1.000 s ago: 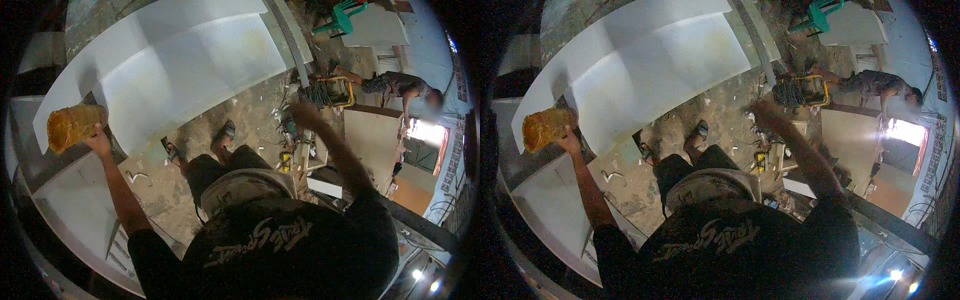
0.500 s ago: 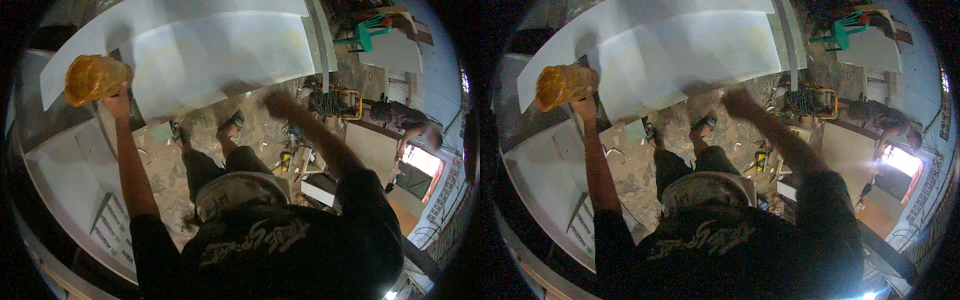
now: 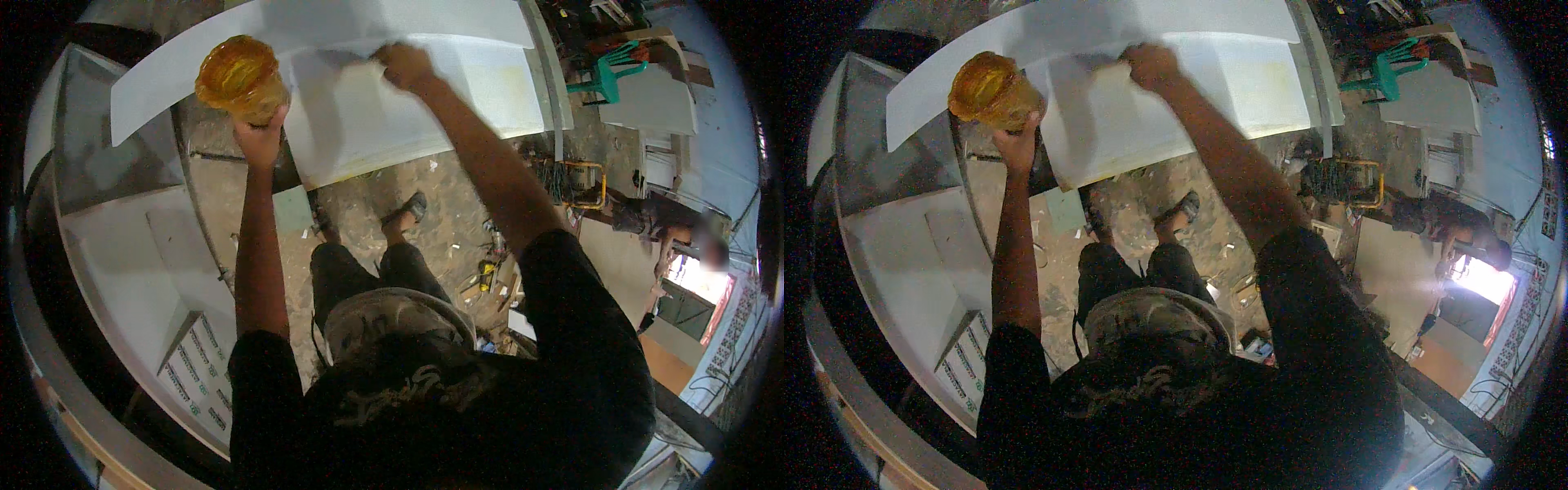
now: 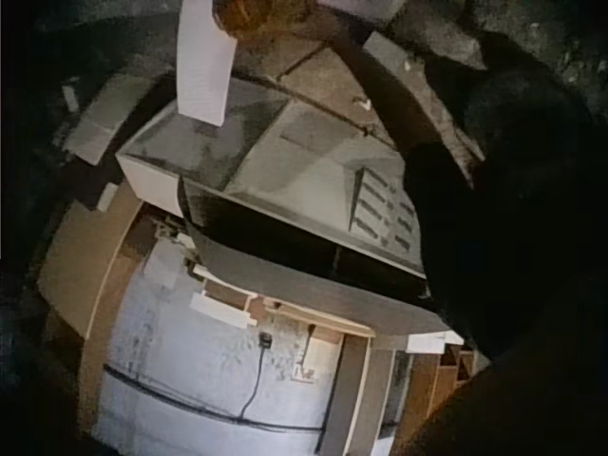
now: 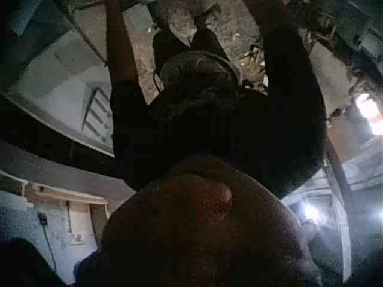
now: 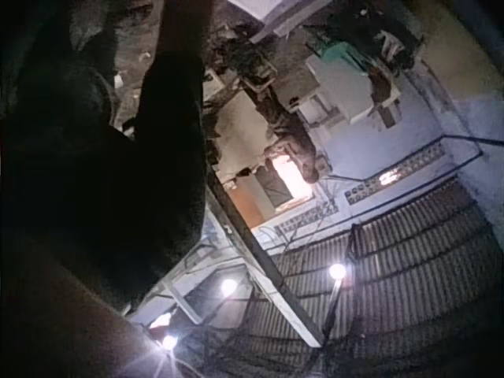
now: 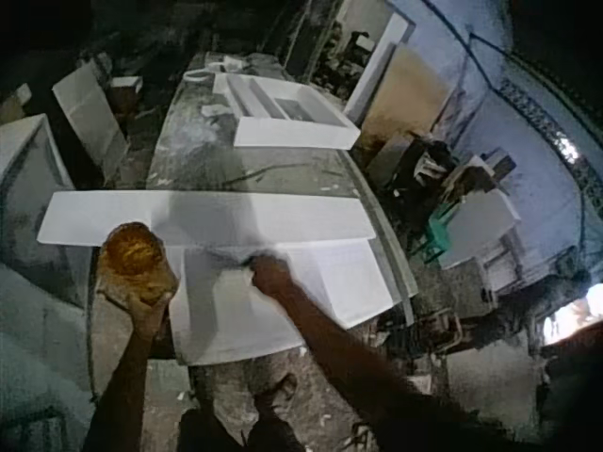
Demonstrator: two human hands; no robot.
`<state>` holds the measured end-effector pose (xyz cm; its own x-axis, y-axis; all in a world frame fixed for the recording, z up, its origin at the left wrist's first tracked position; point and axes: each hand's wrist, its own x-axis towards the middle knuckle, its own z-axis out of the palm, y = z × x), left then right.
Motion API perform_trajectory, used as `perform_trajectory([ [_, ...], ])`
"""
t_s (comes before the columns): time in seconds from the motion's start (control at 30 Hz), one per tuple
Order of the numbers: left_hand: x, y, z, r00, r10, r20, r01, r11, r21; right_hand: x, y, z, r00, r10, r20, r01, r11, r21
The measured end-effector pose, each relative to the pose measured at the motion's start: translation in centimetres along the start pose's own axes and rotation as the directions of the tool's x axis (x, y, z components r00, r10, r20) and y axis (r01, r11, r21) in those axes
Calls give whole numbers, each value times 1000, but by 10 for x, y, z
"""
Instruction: The person applies a yellow adhesive to white furniture panels using a plastic spreader and a container of glue.
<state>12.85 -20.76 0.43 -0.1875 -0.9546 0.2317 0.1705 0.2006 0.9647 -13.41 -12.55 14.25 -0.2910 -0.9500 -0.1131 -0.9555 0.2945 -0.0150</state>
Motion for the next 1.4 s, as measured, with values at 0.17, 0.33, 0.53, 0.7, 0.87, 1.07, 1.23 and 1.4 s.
perform_trajectory([
  [0.17,3,0,2,997,-66,30,62,991,118,-211,-68,88,856,-175,486,58,967,247],
  [0.33,2,7,7,995,91,52,-98,983,155,-385,-29,102,899,192,393,-347,860,373],
  [0.53,-1,4,-2,991,81,108,-93,989,114,-449,-31,104,739,640,211,-629,544,555],
  [0.7,-63,24,-2,992,120,41,-126,947,296,-486,-48,103,362,929,73,-466,112,878],
  [0.87,-228,83,40,842,148,518,-358,873,332,-529,-51,46,116,926,360,-282,-317,906],
  [1.07,-479,192,185,-104,-14,995,130,991,27,-713,-44,21,-181,875,450,103,-438,893],
  [1.23,-723,273,240,-396,25,918,252,964,82,-931,-50,77,-433,808,399,376,-240,895],
  [1.4,-765,284,255,-524,-64,849,124,981,150,-965,-78,124,-522,685,508,548,-187,815],
])
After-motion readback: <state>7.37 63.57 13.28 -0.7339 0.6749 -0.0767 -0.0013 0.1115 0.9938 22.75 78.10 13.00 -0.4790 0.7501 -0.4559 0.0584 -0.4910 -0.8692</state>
